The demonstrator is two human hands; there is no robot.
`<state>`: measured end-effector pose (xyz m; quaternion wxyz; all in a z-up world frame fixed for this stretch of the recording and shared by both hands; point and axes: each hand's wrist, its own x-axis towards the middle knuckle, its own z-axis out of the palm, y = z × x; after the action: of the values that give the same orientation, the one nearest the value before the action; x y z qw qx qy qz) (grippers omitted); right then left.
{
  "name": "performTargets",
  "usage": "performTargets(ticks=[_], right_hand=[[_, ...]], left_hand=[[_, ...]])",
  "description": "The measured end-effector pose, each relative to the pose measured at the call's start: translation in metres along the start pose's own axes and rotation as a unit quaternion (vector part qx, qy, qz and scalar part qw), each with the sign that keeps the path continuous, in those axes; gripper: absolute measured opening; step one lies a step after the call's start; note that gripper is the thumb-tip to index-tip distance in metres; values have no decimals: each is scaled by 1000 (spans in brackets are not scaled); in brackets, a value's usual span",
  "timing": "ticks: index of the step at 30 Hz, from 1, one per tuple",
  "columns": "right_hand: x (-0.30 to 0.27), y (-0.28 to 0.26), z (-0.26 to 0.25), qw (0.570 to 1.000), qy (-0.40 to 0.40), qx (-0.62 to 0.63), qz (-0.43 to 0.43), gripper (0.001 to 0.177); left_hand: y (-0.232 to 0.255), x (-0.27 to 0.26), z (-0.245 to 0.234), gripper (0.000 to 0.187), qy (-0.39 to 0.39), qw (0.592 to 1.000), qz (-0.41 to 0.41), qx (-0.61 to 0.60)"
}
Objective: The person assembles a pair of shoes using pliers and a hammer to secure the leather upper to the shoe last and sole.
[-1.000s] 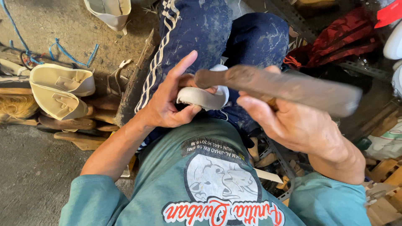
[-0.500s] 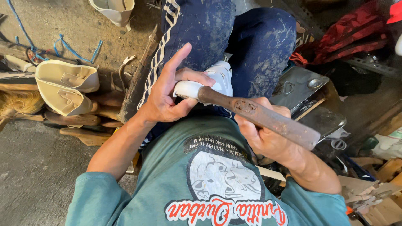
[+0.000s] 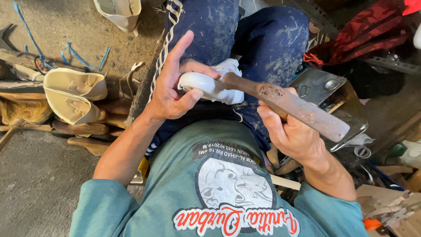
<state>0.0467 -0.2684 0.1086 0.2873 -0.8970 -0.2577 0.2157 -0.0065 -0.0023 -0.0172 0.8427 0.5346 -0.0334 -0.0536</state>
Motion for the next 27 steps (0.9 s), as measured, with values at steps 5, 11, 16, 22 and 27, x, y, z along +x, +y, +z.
performTargets(ticks=[5, 11, 16, 22, 27], right_hand=[[24, -17, 10, 999, -2, 6, -42, 26], [27, -17, -3, 998, 9, -36, -53, 25], [42, -20, 1, 994, -41, -42, -93, 29], [34, -22, 4, 996, -14, -80, -44, 31], [12, -11, 17, 992, -4, -123, -24, 26]], left_hand=[[2, 2, 2, 92, 13, 999, -22, 23], [-1, 0, 1, 93, 31, 996, -39, 72], [1, 7, 2, 91, 10, 999, -17, 29], [4, 9, 3, 89, 15, 998, -5, 58], [7, 11, 3, 76, 17, 996, -11, 86]])
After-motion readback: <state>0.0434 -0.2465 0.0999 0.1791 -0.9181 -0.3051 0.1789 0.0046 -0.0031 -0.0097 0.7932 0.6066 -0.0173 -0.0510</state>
